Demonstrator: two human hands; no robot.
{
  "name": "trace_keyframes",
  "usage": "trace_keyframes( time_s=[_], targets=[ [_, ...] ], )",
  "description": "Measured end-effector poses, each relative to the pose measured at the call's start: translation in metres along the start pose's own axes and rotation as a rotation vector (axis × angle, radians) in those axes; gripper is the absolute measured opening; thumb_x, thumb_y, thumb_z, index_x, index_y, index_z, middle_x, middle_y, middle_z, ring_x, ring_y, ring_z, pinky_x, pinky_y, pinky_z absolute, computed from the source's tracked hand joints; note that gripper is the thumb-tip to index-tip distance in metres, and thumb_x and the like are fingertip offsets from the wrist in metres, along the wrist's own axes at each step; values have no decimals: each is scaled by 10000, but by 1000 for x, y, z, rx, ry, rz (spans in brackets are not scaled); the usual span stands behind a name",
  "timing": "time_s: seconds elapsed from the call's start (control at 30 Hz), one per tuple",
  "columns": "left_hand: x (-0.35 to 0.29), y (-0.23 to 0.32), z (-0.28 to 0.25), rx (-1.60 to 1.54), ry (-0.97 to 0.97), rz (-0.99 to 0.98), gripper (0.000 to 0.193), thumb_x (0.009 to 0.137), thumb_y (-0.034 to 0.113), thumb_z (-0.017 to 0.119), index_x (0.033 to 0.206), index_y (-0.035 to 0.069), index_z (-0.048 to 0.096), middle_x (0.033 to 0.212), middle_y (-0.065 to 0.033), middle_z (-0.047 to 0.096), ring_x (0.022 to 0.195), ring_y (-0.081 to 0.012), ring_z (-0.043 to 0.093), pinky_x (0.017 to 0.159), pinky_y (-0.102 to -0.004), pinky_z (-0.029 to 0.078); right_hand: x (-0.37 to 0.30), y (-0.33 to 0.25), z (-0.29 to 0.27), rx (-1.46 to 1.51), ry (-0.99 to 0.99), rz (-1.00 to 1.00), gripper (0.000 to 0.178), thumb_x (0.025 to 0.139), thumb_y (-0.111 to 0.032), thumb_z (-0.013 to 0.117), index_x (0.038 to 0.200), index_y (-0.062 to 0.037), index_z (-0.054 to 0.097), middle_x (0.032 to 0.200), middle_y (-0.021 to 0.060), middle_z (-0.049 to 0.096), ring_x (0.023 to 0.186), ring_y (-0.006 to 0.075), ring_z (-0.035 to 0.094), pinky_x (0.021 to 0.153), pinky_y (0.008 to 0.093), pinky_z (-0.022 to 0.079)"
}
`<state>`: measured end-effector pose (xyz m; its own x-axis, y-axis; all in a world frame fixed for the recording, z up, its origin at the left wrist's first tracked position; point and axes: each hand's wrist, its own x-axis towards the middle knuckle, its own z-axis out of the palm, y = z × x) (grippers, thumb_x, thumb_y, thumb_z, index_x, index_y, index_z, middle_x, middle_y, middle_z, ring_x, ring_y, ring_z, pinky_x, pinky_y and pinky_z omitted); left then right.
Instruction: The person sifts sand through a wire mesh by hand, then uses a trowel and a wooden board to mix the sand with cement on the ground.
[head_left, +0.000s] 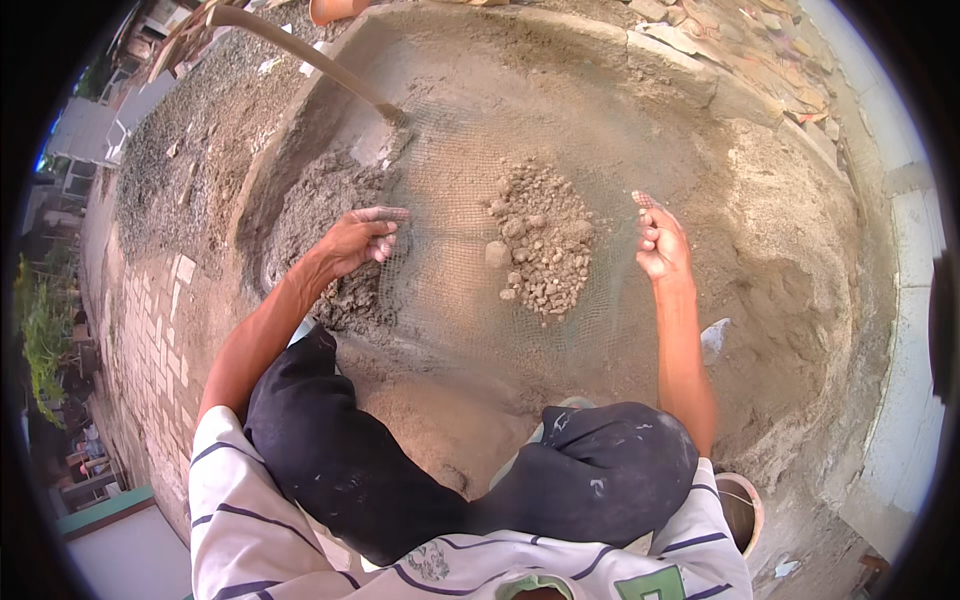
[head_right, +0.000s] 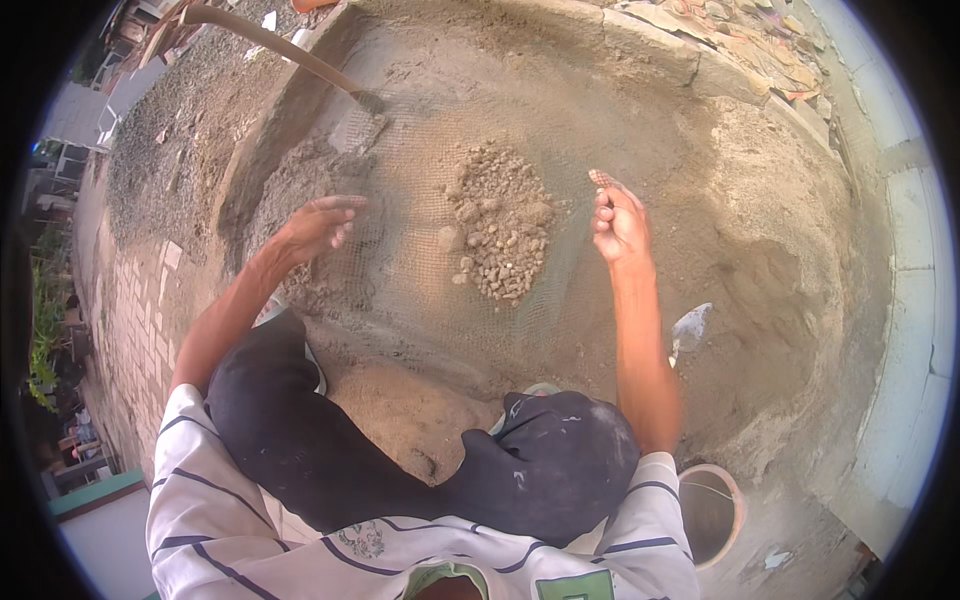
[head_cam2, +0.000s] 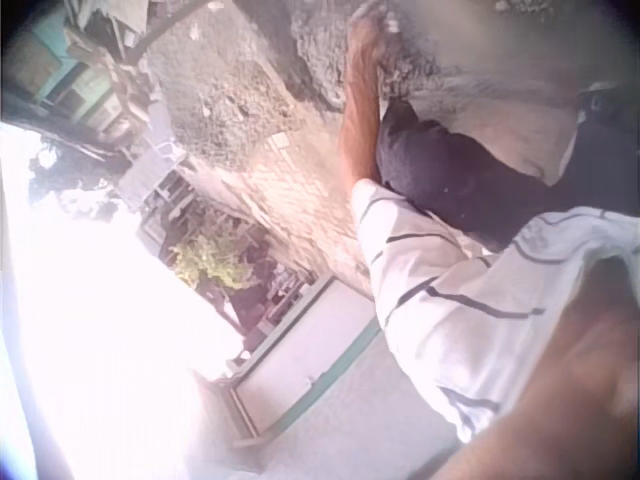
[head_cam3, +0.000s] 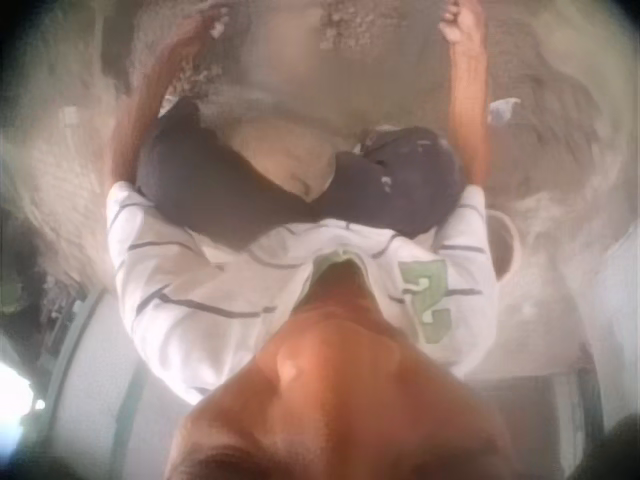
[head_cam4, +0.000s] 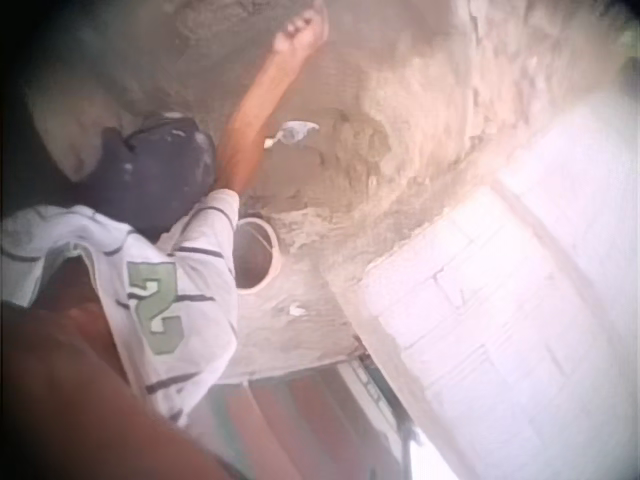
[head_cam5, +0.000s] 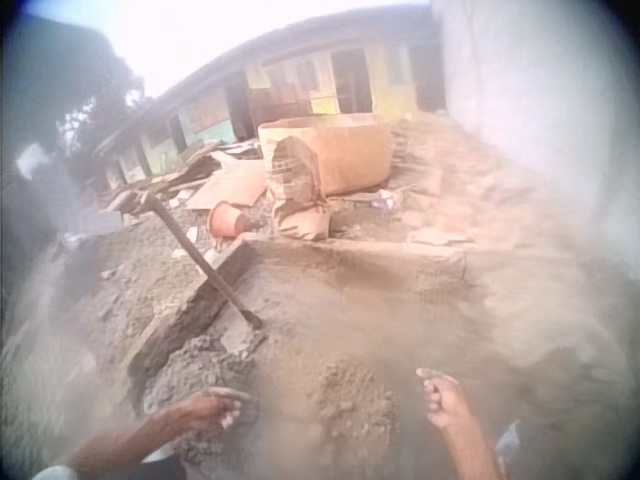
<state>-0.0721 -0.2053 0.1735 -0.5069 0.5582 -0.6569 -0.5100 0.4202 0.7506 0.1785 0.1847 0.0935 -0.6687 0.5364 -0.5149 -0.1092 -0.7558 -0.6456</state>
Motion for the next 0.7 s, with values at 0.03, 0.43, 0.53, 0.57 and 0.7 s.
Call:
trace_keyframes(
  time_s=[0.03, 0.43, 0.53, 0.57, 0.7],
  targets=[
    [-3, -11, -44, 10, 47, 21, 333, 977, 12, 489, 1306, -15, 533, 709, -27, 578, 559, -105, 596, 482, -237, 536, -14, 19, 38, -85, -71, 39, 198, 892, -24, 562, 1083, -25, 616, 694, -21, 539, 501, 24, 452, 382, 174, 338],
    [49, -11, -117, -92, -144, 73, 315, 966, 12, 493, 1274, -24, 551, 700, -70, 622, 524, -130, 615, 449, -238, 540, -23, 18, 107, -292, 144, 60, 261, 930, -36, 538, 1184, -69, 588, 641, -65, 498, 427, 3, 395, 326, 156, 318],
    [41, 4, -148, -167, -195, 76, 312, 961, 3, 483, 1262, -30, 558, 714, -86, 632, 522, -138, 625, 449, -233, 544, -31, 15, 140, -362, 136, 66, 275, 935, -50, 539, 1206, -71, 581, 642, -65, 498, 429, 1, 393, 330, 158, 306],
    [35, 14, -157, -170, -202, 95, 309, 959, 1, 481, 1255, -33, 563, 717, -91, 635, 523, -141, 629, 449, -233, 544, -37, 18, 154, -418, 113, 67, 285, 935, -58, 541, 1218, -73, 579, 642, -65, 498, 432, -1, 393, 331, 158, 301],
    [9, 19, -237, -219, -156, 138, 298, 959, 3, 481, 1238, -40, 575, 729, -107, 644, 529, -143, 636, 445, -235, 542, -38, 75, 248, -574, 98, 135, 316, 931, -60, 539, 1243, -99, 571, 641, -64, 502, 430, 1, 388, 342, 163, 306]
  ],
)
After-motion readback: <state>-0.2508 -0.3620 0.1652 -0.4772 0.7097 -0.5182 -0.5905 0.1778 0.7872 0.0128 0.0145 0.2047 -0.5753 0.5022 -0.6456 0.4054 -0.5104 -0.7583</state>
